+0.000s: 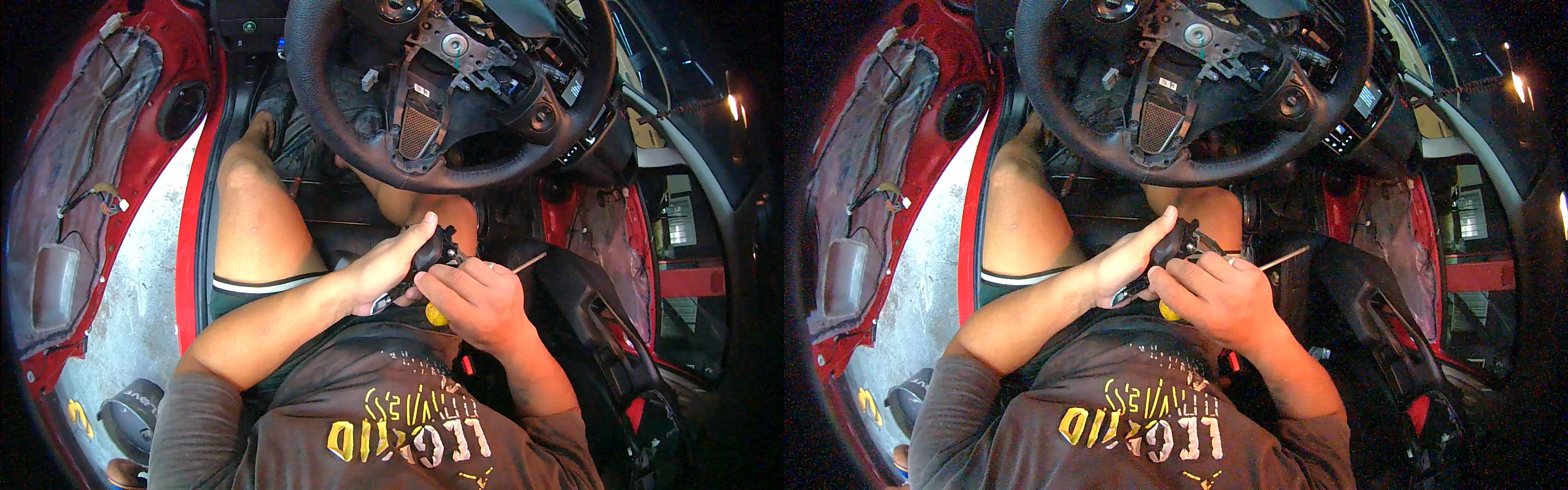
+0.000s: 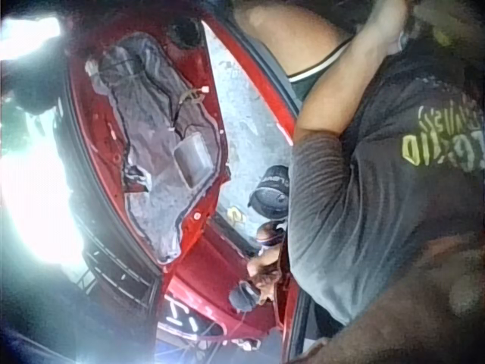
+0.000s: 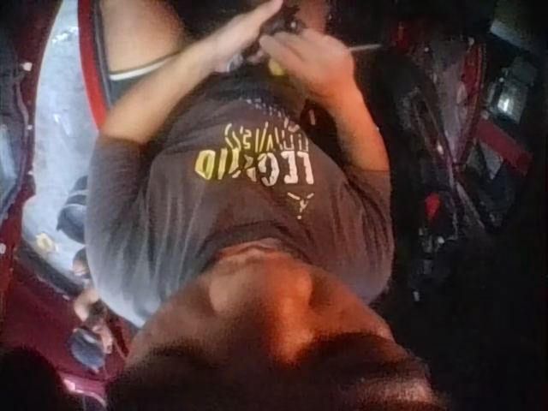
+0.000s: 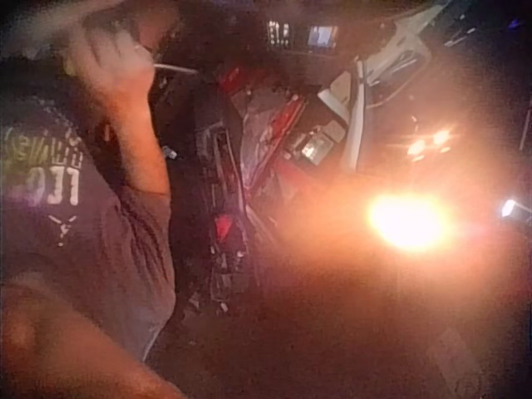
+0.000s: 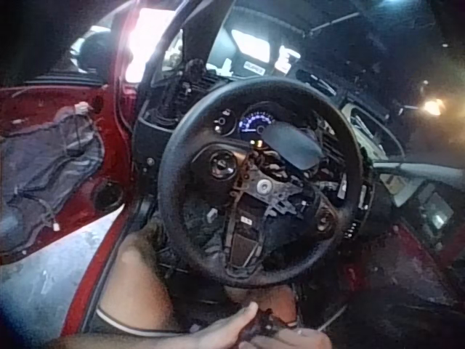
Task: The person removes the center horn cover and a lower trim piece from the steering wheel using a screwdriver. They then detach the airbag module by unscrewing fasteners and disconnecting the electrical connector. Finally, they reattach the airbag module and snap the center horn cover back into place.
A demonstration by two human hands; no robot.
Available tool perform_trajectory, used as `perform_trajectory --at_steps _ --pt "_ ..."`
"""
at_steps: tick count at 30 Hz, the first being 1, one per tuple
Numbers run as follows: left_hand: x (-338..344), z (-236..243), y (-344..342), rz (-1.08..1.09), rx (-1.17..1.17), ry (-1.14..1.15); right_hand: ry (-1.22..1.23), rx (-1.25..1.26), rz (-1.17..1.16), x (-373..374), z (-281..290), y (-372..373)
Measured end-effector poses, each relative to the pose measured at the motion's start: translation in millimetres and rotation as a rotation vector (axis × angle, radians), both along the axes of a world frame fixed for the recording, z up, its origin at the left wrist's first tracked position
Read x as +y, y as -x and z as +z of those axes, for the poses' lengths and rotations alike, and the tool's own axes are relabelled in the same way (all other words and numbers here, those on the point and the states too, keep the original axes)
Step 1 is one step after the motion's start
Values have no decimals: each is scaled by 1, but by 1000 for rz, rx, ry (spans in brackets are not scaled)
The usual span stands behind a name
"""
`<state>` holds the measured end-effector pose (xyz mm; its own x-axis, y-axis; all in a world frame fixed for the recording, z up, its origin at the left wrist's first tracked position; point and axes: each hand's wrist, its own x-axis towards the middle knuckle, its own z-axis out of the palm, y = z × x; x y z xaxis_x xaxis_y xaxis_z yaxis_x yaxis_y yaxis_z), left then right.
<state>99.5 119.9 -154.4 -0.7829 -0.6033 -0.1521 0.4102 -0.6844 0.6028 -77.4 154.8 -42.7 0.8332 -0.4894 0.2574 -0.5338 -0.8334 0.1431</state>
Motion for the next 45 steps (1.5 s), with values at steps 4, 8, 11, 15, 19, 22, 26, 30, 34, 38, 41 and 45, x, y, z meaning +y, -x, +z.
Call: perform_trajectory --at_steps 4,8,11,15,19,22,26,30,34,38,41,45 --pt "-1 -1 1 -31 -36 -110 -12 4 65 -6 -3 7" --pt "-3 -2 -2 -32 -45 -130 -81 -5 97 -9 1 7" --pt "-4 -5 -4 -58 20 -137 -92 -41 100 -9 0 9" --pt "-2 -11 8 48 -14 -197 -9 23 121 -7 -1 4" --pt "-2 -12 7 10 -24 -208 -31 70 170 -13 6 4" --pt "-3 -8 2 -18 -28 -223 -41 109 201 -19 9 4" --pt "-5 -10 -2 -17 -29 -221 -37 132 224 -25 8 1" --pt "-3 -6 -2 -11 -42 -235 -39 156 234 -25 6 0" --pt "-3 -5 0 18 -27 -231 11 191 279 -27 9 -3" --pt "-2 5 0 54 -38 -278 14 214 334 -29 14 -5" --pt "-5 1 -9 11 -3 -221 41 186 384 -31 12 -6" --pt "-7 -3 -7 3 -69 -181 54 217 412 -30 9 -5"
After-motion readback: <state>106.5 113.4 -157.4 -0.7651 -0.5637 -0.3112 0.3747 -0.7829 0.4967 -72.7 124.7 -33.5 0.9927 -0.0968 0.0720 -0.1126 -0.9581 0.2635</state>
